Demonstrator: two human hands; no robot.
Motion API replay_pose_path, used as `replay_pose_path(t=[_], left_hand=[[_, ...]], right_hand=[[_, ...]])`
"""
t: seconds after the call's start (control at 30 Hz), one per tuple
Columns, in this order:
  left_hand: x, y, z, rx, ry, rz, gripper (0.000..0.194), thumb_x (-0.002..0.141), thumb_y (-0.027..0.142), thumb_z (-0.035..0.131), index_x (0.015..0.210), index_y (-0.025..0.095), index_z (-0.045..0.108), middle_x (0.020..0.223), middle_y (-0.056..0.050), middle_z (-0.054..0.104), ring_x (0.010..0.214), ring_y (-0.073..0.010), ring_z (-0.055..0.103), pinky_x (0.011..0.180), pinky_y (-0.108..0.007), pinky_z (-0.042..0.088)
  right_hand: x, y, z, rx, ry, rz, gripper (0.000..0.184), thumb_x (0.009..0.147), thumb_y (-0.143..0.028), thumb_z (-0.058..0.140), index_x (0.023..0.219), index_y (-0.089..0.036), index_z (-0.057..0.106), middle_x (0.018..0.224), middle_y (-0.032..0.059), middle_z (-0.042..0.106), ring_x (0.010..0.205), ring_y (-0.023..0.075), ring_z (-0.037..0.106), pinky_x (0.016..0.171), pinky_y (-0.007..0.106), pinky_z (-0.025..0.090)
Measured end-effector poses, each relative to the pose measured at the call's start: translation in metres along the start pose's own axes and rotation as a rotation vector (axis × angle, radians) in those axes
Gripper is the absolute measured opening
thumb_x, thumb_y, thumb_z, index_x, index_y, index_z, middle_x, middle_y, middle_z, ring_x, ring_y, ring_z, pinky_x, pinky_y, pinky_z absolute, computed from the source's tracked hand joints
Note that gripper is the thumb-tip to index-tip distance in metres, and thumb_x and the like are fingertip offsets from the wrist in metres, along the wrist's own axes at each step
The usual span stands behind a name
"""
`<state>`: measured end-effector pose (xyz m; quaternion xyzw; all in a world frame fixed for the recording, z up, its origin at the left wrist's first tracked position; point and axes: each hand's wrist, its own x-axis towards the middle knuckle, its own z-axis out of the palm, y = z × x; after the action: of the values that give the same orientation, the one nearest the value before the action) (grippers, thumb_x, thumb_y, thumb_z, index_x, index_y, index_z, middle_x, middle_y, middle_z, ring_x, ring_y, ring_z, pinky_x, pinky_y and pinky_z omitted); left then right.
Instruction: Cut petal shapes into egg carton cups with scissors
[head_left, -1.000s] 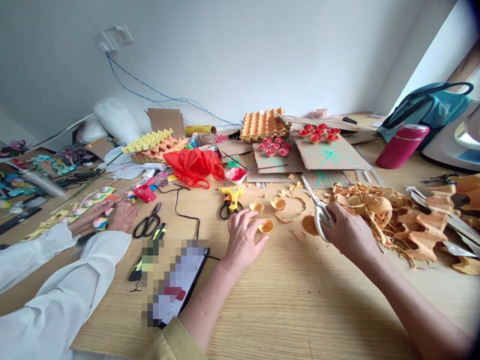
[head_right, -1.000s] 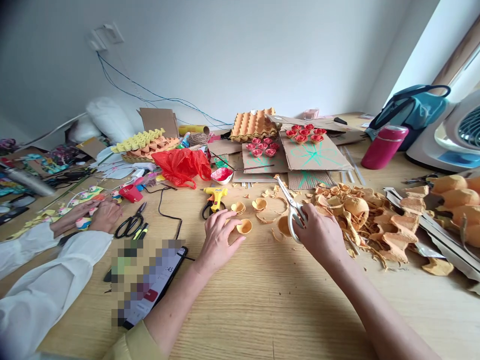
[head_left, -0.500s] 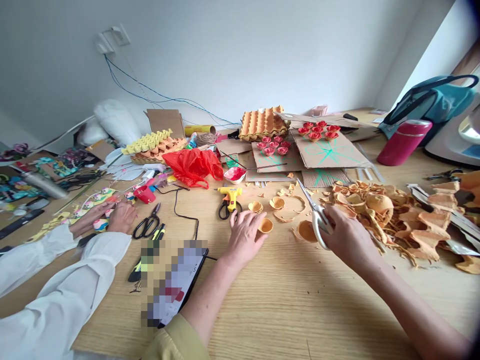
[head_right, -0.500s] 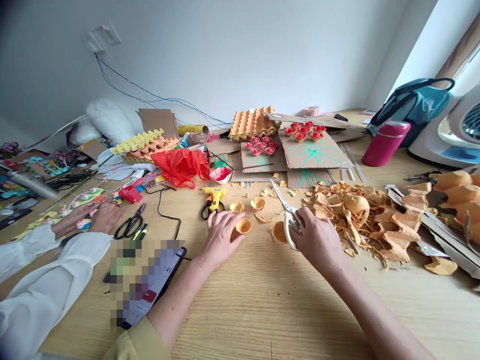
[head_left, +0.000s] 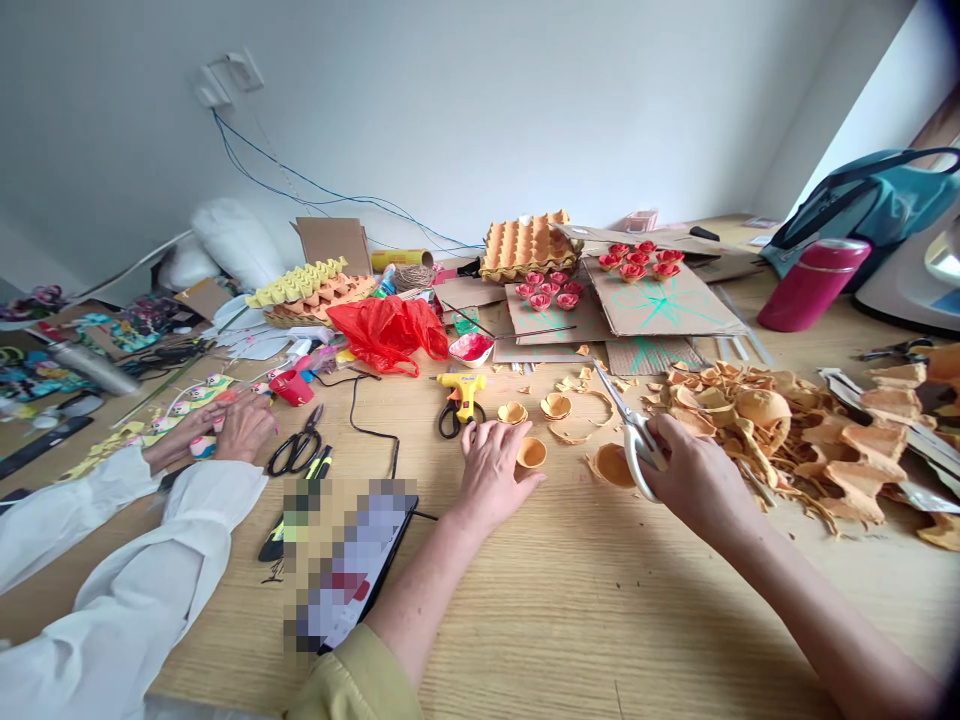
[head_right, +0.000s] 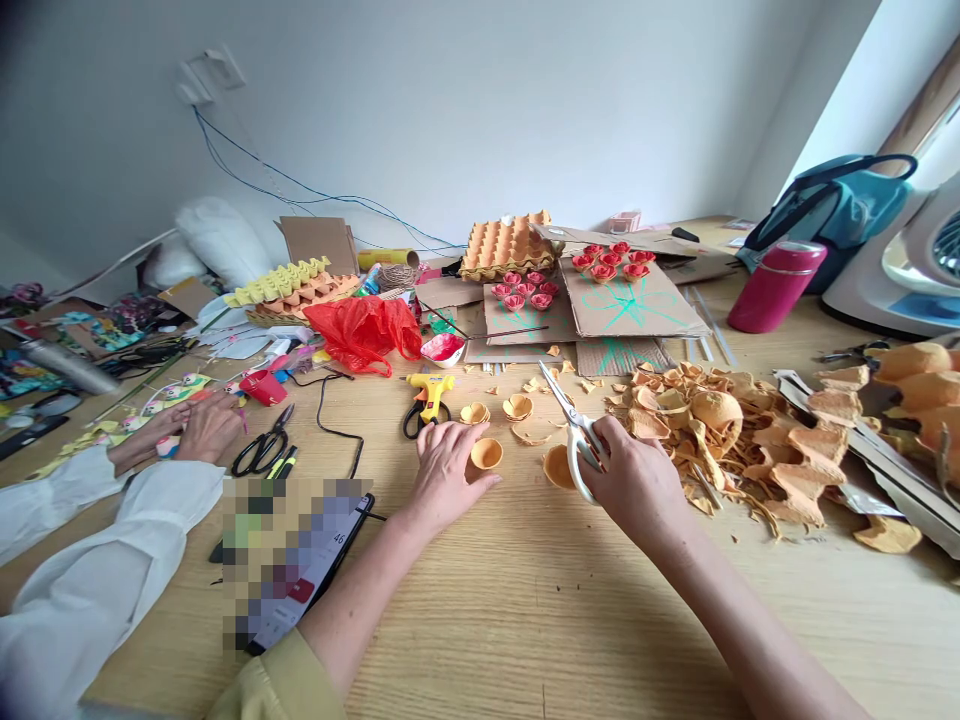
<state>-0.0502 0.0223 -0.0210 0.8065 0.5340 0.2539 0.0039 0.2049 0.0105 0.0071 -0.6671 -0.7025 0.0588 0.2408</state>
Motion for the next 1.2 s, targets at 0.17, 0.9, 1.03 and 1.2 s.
replay_pose_path(t=[0.17,0.9,1.03,1.2], left_hand=[[-0.002,0.0,-0.001,-0.04,-0.027,0.054,0.068,0.074,0.027,0.074,0.136,0.025,0.044,0.132,-0.008,0.06,0.127,-0.0299,0.044,0.111,-0.056,0.021],[0.002,-0.001,0.008,-0.013,0.061,-0.016,0.067,0.073,0.035,0.079,0.131,0.026,0.048,0.116,-0.007,0.069,0.117,-0.029,0.052,0.11,-0.056,0.02],[0.003,-0.002,0.008,-0.001,0.077,-0.035,0.071,0.07,0.039,0.081,0.132,0.027,0.048,0.115,-0.008,0.069,0.116,-0.0306,0.053,0.11,-0.058,0.019],[0.0,0.004,-0.003,-0.023,0.117,0.033,0.061,0.078,0.038,0.074,0.132,0.026,0.049,0.124,-0.009,0.064,0.121,-0.0302,0.05,0.108,-0.053,0.027]], right_hand=[[0.0,0.004,0.003,-0.014,0.017,-0.005,0.02,0.081,-0.041,0.057,0.077,-0.025,0.046,0.058,-0.0002,0.055,0.052,0.0177,0.048,0.052,0.027,0.027],[0.001,0.003,0.003,-0.042,-0.028,0.041,0.018,0.081,-0.04,0.056,0.078,-0.025,0.047,0.059,0.0003,0.056,0.053,0.0177,0.045,0.052,0.026,0.027],[0.001,0.004,0.004,-0.047,-0.017,0.035,0.016,0.081,-0.038,0.056,0.078,-0.025,0.049,0.06,0.0008,0.057,0.053,0.0181,0.047,0.051,0.026,0.027],[0.001,0.006,0.004,-0.013,0.006,0.029,0.017,0.081,-0.039,0.056,0.077,-0.025,0.049,0.06,0.0013,0.058,0.052,0.0184,0.048,0.051,0.027,0.028]])
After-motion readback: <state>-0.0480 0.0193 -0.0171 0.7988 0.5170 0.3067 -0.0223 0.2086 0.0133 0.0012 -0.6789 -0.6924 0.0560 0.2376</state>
